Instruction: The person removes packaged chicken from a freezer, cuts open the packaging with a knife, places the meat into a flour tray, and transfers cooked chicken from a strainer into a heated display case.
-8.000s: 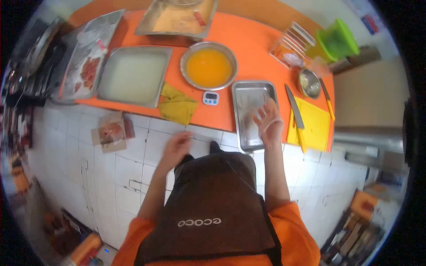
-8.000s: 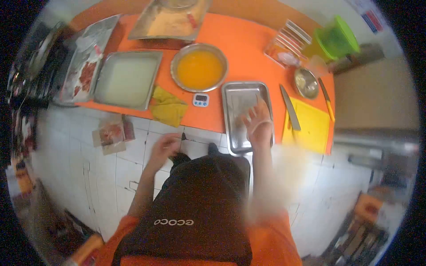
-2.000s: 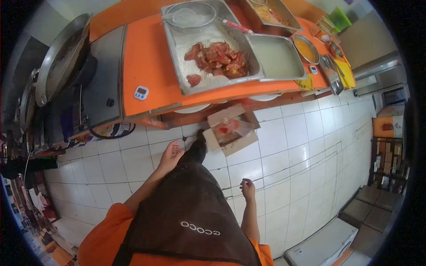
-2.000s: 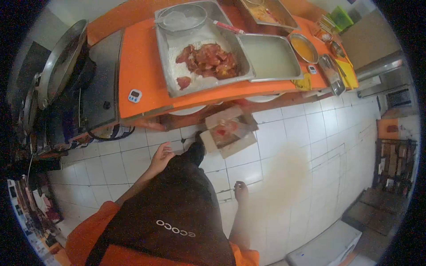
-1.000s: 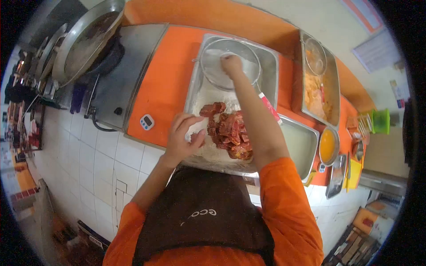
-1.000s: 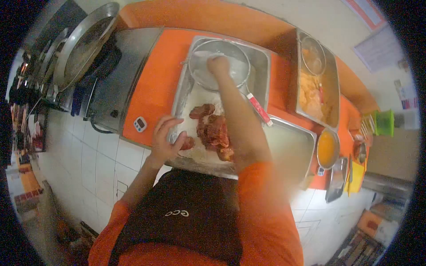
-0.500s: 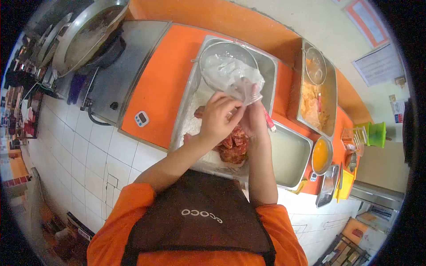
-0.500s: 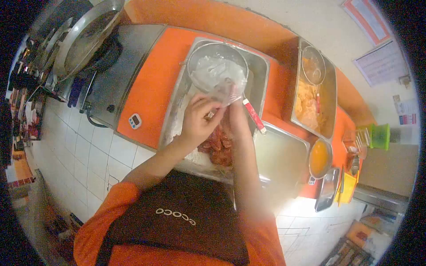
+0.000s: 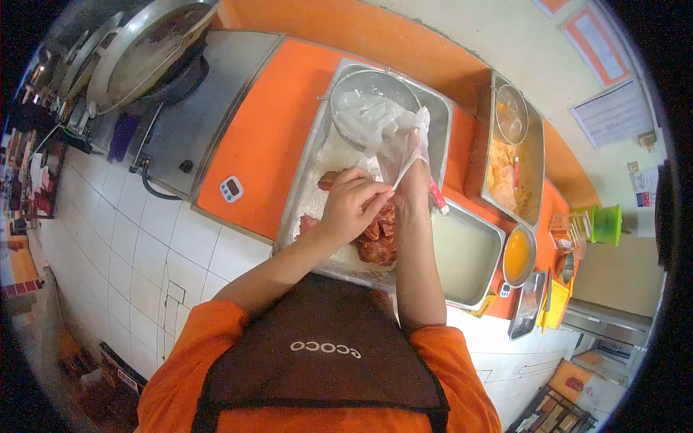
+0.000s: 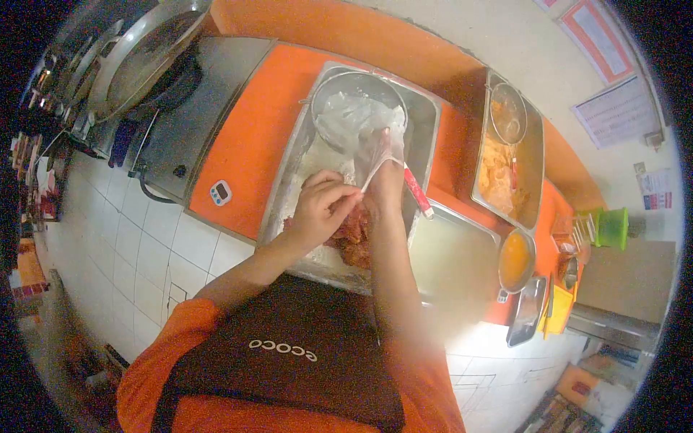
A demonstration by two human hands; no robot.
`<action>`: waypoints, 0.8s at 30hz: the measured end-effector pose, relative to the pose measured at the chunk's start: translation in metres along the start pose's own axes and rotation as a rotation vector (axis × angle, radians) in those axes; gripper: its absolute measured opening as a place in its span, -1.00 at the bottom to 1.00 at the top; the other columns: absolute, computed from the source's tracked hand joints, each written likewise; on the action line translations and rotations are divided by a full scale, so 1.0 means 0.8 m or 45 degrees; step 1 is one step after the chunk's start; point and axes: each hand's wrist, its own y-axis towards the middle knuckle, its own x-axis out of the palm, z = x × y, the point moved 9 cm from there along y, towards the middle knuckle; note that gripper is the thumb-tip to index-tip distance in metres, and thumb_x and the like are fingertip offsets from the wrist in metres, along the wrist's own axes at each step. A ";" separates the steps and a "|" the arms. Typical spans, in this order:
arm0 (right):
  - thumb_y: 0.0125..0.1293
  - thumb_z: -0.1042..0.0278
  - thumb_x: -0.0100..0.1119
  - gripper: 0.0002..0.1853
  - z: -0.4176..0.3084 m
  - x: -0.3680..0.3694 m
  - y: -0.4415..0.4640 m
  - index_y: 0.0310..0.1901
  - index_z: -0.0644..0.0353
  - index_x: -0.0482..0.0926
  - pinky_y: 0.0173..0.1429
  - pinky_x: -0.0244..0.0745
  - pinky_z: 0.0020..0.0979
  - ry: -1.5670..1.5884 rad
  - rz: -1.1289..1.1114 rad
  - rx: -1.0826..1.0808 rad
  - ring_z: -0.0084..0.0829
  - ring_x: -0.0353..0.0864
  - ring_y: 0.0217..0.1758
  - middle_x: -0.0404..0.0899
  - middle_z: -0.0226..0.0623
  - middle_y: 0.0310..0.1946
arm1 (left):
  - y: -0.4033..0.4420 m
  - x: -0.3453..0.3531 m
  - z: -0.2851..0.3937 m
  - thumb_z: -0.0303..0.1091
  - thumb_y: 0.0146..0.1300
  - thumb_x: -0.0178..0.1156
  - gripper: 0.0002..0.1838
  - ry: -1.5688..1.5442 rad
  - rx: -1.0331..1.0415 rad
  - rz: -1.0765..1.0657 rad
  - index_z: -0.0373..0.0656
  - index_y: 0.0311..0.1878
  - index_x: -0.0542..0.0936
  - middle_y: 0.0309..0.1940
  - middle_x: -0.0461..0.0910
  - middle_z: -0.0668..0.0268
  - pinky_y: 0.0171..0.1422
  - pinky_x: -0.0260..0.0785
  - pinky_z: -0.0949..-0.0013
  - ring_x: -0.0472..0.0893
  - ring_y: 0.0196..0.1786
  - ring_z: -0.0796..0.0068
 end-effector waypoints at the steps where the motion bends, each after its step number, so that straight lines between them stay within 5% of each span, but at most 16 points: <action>1: 0.50 -0.09 -0.06 -0.40 -0.002 0.005 -0.001 0.36 0.19 0.25 0.23 0.39 -0.27 -0.024 -0.003 -0.009 -0.30 0.42 0.23 0.38 -0.22 0.23 | -0.004 0.003 0.000 -0.41 0.15 0.34 -0.88 -0.003 0.012 -0.014 -0.23 -0.28 0.67 -0.45 0.64 0.26 -0.12 0.39 0.25 0.56 -0.24 0.26; 8: 0.49 -0.22 -0.16 -0.31 -0.015 0.034 0.011 0.40 0.17 0.22 0.45 0.14 -0.18 0.120 -0.044 -0.185 -0.25 0.32 0.36 0.28 -0.16 0.37 | -0.017 0.011 0.005 -0.39 0.13 0.37 -0.88 -0.142 0.113 -0.126 -0.20 -0.31 0.67 -0.46 0.61 0.27 -0.11 0.40 0.26 0.56 -0.21 0.26; 11: 0.46 -0.28 -0.18 -0.28 -0.027 0.053 -0.008 0.40 0.15 0.23 0.47 0.10 -0.21 -0.027 -0.098 0.036 -0.27 0.32 0.37 0.28 -0.13 0.38 | -0.031 0.010 0.014 -0.36 0.10 0.39 -0.86 -0.118 0.145 -0.146 -0.18 -0.32 0.67 -0.42 0.62 0.29 -0.10 0.41 0.28 0.56 -0.21 0.27; 14: 0.46 -0.10 -0.01 -0.34 -0.013 0.037 0.005 0.39 0.20 0.25 0.36 0.28 -0.32 -0.162 -0.168 0.041 -0.29 0.44 0.25 0.32 -0.11 0.35 | -0.041 0.009 0.026 -0.32 0.14 0.36 -0.88 -0.193 0.164 -0.250 -0.14 -0.33 0.67 -0.40 0.61 0.33 -0.08 0.42 0.29 0.56 -0.18 0.30; 17: 0.38 0.14 0.17 -0.45 0.009 0.023 -0.004 0.30 0.23 0.39 0.06 0.50 -0.38 -0.799 -0.400 -0.087 -0.38 0.61 -0.05 0.56 -0.06 0.11 | -0.053 0.007 0.042 -0.34 0.10 0.38 -0.88 -0.259 0.341 -0.442 -0.13 -0.32 0.68 -0.41 0.60 0.35 -0.08 0.43 0.30 0.56 -0.18 0.32; 20: 0.28 0.30 0.26 -0.58 0.013 0.017 -0.026 0.16 0.20 0.53 -0.24 0.53 -0.36 -1.501 -0.205 -0.064 -0.44 0.62 -0.35 0.69 -0.13 -0.26 | -0.042 -0.028 0.051 -0.42 0.03 0.42 -0.87 -0.274 0.321 -0.423 -0.12 -0.33 0.68 -0.37 0.63 0.33 -0.08 0.45 0.26 0.58 -0.18 0.28; 21: 0.28 0.21 0.25 -0.72 0.007 0.018 -0.035 -0.07 0.18 0.65 -0.29 0.49 -0.29 -1.510 -0.174 -0.282 -0.43 0.59 -0.47 0.61 -0.17 -0.54 | -0.043 -0.033 0.044 -0.42 0.03 0.42 -0.85 -0.254 0.257 -0.400 -0.12 -0.31 0.67 -0.36 0.63 0.33 -0.07 0.45 0.26 0.58 -0.18 0.28; 24: 0.27 0.18 0.21 -0.75 0.019 0.000 -0.036 -0.24 0.20 0.67 -0.28 0.47 -0.29 -1.911 -0.168 -0.166 -0.42 0.58 -0.46 0.60 -0.15 -0.50 | -0.047 -0.044 0.019 -0.42 0.02 0.43 -0.80 -0.206 0.064 -0.364 -0.13 -0.25 0.66 -0.33 0.64 0.33 -0.05 0.45 0.26 0.58 -0.18 0.27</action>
